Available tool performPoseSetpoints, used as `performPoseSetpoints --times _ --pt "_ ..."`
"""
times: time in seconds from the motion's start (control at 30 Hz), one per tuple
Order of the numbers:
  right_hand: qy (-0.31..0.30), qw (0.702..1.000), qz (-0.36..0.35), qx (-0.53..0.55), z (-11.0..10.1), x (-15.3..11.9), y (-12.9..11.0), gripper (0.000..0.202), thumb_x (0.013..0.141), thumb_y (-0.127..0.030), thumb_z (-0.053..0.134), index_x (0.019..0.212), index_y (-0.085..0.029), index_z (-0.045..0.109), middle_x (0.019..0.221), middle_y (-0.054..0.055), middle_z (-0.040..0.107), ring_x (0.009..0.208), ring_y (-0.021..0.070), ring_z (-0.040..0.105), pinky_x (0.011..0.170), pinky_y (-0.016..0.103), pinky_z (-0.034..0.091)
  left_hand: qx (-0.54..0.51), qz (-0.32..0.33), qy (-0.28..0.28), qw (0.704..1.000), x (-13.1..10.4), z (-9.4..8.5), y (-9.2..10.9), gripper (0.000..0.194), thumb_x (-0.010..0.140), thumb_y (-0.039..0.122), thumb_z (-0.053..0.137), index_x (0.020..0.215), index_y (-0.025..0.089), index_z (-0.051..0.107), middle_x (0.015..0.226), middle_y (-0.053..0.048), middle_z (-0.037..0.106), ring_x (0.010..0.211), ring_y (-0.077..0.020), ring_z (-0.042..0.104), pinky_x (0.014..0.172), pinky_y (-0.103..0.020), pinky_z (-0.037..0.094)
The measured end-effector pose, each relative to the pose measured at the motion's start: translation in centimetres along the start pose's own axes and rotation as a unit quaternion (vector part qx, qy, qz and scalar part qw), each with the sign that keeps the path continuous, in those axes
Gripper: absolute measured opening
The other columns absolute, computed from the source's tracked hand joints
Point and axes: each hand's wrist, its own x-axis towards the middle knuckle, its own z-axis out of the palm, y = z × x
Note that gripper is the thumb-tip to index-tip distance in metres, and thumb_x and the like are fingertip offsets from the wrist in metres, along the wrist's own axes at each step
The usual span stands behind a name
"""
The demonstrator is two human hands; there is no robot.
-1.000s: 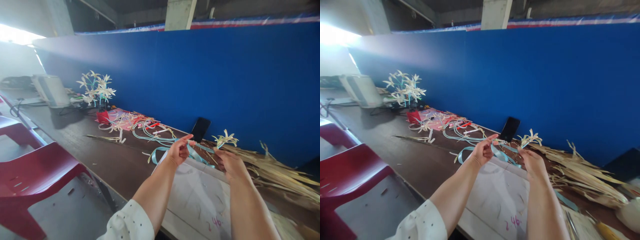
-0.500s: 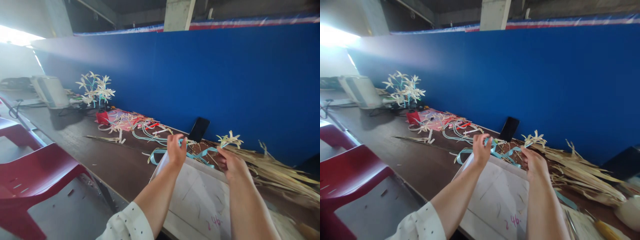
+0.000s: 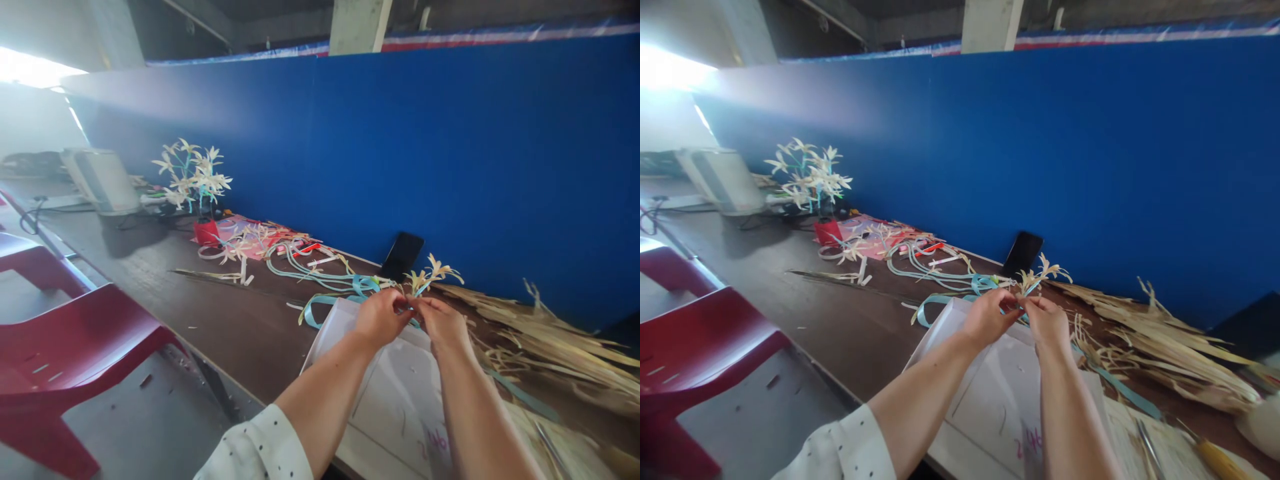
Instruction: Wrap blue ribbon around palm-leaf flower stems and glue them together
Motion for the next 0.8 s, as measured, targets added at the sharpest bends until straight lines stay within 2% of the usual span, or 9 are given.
performPoseSetpoints --times 0.2,0.3,0.37,0.43,0.53,0.63,0.8 --pt "0.030 0.999 0.004 -0.041 0.5 -0.5 -0.4 0.035 0.058 -0.048 0.069 0.072 -0.016 0.071 0.047 0.000 0.057 0.049 0.0154 0.051 0.045 0.025 0.034 -0.002 -0.028 0.019 0.999 0.0 0.6 -0.2 0.019 0.080 0.036 0.053 0.084 0.021 0.066 0.085 -0.003 0.067 0.079 -0.0168 0.060 0.072 -0.026 0.044" --pt "0.018 0.999 0.003 -0.034 0.4 -0.6 -0.7 0.035 0.058 -0.049 0.070 0.070 -0.016 0.069 0.048 0.000 0.056 0.047 0.0142 0.050 0.044 0.025 0.033 -0.052 -0.073 0.016 0.996 0.2 0.8 -0.4 0.019 0.078 0.037 0.056 0.081 0.021 0.067 0.080 -0.003 0.067 0.075 -0.0158 0.060 0.072 -0.027 0.045" --pt "-0.006 1.000 0.018 -0.009 0.3 -0.7 -0.9 0.035 0.057 -0.049 0.072 0.069 -0.016 0.067 0.047 -0.001 0.055 0.045 0.0128 0.048 0.042 0.024 0.032 -0.131 -0.122 -0.015 0.984 0.4 0.9 -0.5 0.019 0.075 0.036 0.059 0.081 0.019 0.067 0.073 -0.003 0.066 0.067 -0.0140 0.059 0.066 -0.026 0.047" --pt "-0.048 0.997 0.045 0.027 0.1 -0.8 -1.2 0.036 0.056 -0.048 0.074 0.071 -0.016 0.064 0.047 -0.002 0.054 0.043 0.0114 0.046 0.039 0.022 0.029 -0.229 -0.165 -0.048 0.958 0.7 0.9 -0.5 0.017 0.074 0.031 0.061 0.080 0.015 0.065 0.067 -0.003 0.063 0.060 -0.0120 0.058 0.060 -0.025 0.048" --pt "-0.118 0.984 0.086 0.105 -0.2 -0.9 -1.6 0.037 0.059 -0.049 0.074 0.075 -0.017 0.062 0.054 -0.002 0.057 0.045 0.0102 0.048 0.038 0.019 0.030 -0.328 -0.208 -0.056 0.920 1.0 0.6 0.1 0.010 0.073 0.022 0.062 0.076 0.012 0.063 0.061 -0.001 0.059 0.055 -0.0103 0.057 0.055 -0.024 0.049" --pt "-0.149 0.970 0.106 0.161 -0.7 -0.8 -1.6 0.037 0.062 -0.049 0.072 0.081 -0.018 0.063 0.068 -0.001 0.062 0.053 0.0107 0.054 0.041 0.019 0.038 -0.346 -0.236 -0.040 0.907 1.2 0.2 0.7 0.009 0.071 0.018 0.066 0.070 0.011 0.060 0.055 0.002 0.055 0.050 -0.0083 0.054 0.053 -0.023 0.049" --pt "-0.187 0.967 0.066 0.158 -1.3 -0.2 -0.7 0.032 0.059 -0.037 0.076 0.082 -0.017 0.068 0.077 0.002 0.065 0.066 0.0146 0.060 0.060 0.025 0.052 -0.345 -0.246 -0.030 0.905 1.3 0.2 0.7 0.010 0.071 0.016 0.065 0.067 0.012 0.058 0.053 0.003 0.054 0.048 -0.0066 0.051 0.051 -0.021 0.049"
